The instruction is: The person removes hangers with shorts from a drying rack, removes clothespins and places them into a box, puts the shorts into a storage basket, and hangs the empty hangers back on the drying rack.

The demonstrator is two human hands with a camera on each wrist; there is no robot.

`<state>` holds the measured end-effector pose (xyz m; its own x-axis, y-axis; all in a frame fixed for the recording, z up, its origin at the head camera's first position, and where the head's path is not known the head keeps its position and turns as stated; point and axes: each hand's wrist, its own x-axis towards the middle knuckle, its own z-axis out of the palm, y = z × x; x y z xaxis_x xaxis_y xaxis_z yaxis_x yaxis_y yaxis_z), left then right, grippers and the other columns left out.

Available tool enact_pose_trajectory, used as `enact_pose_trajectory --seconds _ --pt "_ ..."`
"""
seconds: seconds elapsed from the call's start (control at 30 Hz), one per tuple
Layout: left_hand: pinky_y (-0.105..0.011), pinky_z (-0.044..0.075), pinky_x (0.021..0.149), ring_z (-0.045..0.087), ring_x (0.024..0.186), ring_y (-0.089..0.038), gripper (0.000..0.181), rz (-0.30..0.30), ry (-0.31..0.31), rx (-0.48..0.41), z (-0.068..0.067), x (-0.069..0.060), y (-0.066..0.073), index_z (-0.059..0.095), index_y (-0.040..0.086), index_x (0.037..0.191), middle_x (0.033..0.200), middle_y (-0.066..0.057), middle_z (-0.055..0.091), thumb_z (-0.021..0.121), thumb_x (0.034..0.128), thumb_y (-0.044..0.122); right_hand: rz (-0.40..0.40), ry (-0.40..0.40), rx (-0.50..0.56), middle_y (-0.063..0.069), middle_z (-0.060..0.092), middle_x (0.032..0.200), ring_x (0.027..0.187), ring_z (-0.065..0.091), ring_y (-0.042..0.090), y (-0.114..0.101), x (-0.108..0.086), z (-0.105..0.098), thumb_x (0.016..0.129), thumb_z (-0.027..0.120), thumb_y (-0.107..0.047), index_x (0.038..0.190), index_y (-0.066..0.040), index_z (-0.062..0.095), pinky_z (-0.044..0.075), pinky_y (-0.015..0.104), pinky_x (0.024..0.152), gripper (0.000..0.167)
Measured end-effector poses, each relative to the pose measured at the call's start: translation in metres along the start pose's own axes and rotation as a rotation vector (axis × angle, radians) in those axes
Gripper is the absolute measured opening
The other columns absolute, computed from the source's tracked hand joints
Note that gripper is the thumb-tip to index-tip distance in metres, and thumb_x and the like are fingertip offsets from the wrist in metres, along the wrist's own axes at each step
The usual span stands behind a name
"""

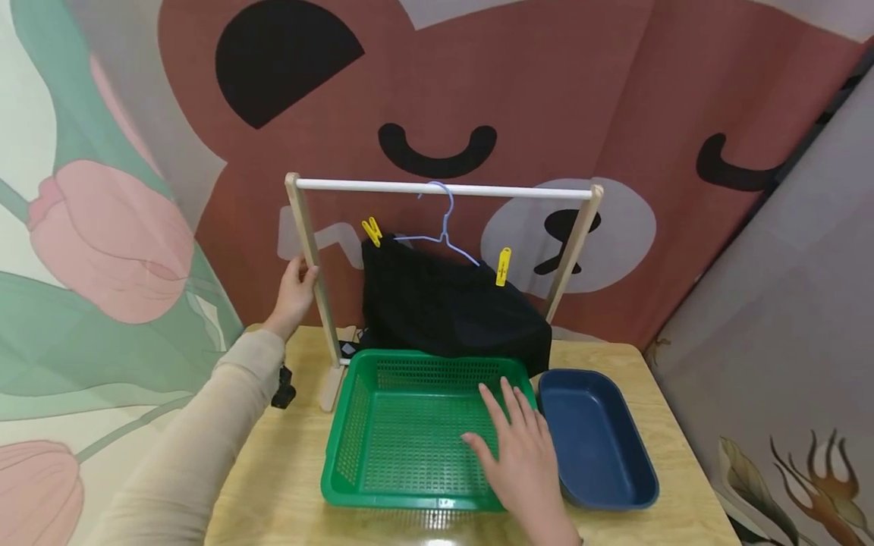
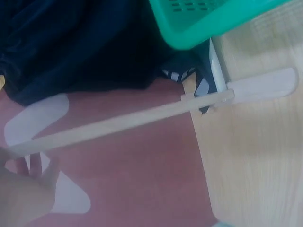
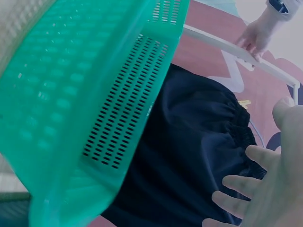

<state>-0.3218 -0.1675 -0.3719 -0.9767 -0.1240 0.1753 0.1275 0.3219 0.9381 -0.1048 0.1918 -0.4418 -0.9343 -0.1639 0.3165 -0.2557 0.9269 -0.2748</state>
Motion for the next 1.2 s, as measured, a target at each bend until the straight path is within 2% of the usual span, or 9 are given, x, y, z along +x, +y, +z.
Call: enact_pose_trajectory --seconds 0.2,0.4,0.5,0.77,1.0,1.1,1.2 --pt "-0.052 0.040 0.103 0.046 0.126 -0.039 0.046 -0.009 -0.065 0.057 -0.005 0.002 -0.002 0.031 0.001 0.148 0.138 -0.025 0.043 0.036 0.1084 0.024 -0.062 0.149 0.049 0.014 0.042 0.152 0.132 0.045 0.040 -0.003 0.005 -0.007 0.092 0.071 -0.032 0.150 -0.018 0.045 0.039 0.060 0.101 0.065" --pt "-0.052 0.042 0.101 0.046 0.125 -0.037 0.044 -0.016 -0.067 0.046 -0.004 0.002 0.002 0.033 0.005 0.147 0.138 -0.022 0.043 0.036 0.1082 0.025 -0.144 0.337 0.088 0.015 0.056 0.138 0.122 0.054 0.038 -0.006 0.022 -0.026 0.088 0.076 -0.018 0.138 -0.008 0.057 0.045 0.057 0.096 0.055" --pt "-0.052 0.042 0.100 0.047 0.124 -0.038 0.044 -0.009 -0.065 0.052 -0.003 0.002 0.002 0.033 0.004 0.147 0.137 -0.023 0.044 0.035 0.1082 0.025 -0.172 0.386 0.090 0.015 0.058 0.135 0.120 0.056 0.037 -0.007 0.031 -0.038 0.086 0.077 -0.014 0.135 -0.006 0.059 0.046 0.056 0.094 0.053" --pt "-0.052 0.041 0.101 0.046 0.125 -0.038 0.045 -0.016 -0.060 0.059 -0.004 0.001 -0.003 0.033 0.004 0.147 0.137 -0.023 0.044 0.036 0.1079 0.026 -0.173 0.438 0.094 0.016 0.062 0.129 0.107 0.062 0.036 -0.002 0.060 -0.066 0.090 0.074 -0.014 0.129 -0.005 0.064 0.052 0.053 0.080 0.041" --pt "-0.052 0.041 0.101 0.046 0.124 -0.037 0.044 -0.012 -0.057 0.048 -0.002 -0.001 -0.004 0.034 0.005 0.147 0.133 -0.023 0.045 0.036 0.1081 0.026 -0.104 0.465 0.165 0.018 0.065 0.123 0.113 0.059 0.037 0.006 0.090 -0.082 0.095 0.068 -0.011 0.125 -0.002 0.065 0.049 0.055 0.090 0.031" --pt "-0.052 0.041 0.100 0.047 0.122 -0.037 0.043 0.003 -0.055 0.042 -0.003 0.000 -0.006 0.035 0.005 0.145 0.131 -0.023 0.046 0.037 0.1078 0.026 -0.075 0.456 0.176 0.019 0.065 0.121 0.105 0.061 0.037 0.009 0.101 -0.084 0.098 0.065 -0.014 0.124 -0.002 0.066 0.051 0.054 0.083 0.029" --pt "-0.052 0.041 0.101 0.048 0.121 -0.037 0.043 0.004 -0.050 0.033 -0.003 0.003 -0.008 0.036 0.006 0.145 0.130 -0.023 0.046 0.038 0.1073 0.026 -0.020 0.427 0.183 0.018 0.067 0.112 0.085 0.060 0.034 0.012 0.112 -0.086 0.100 0.061 -0.019 0.125 -0.004 0.066 0.049 0.048 0.067 0.029"
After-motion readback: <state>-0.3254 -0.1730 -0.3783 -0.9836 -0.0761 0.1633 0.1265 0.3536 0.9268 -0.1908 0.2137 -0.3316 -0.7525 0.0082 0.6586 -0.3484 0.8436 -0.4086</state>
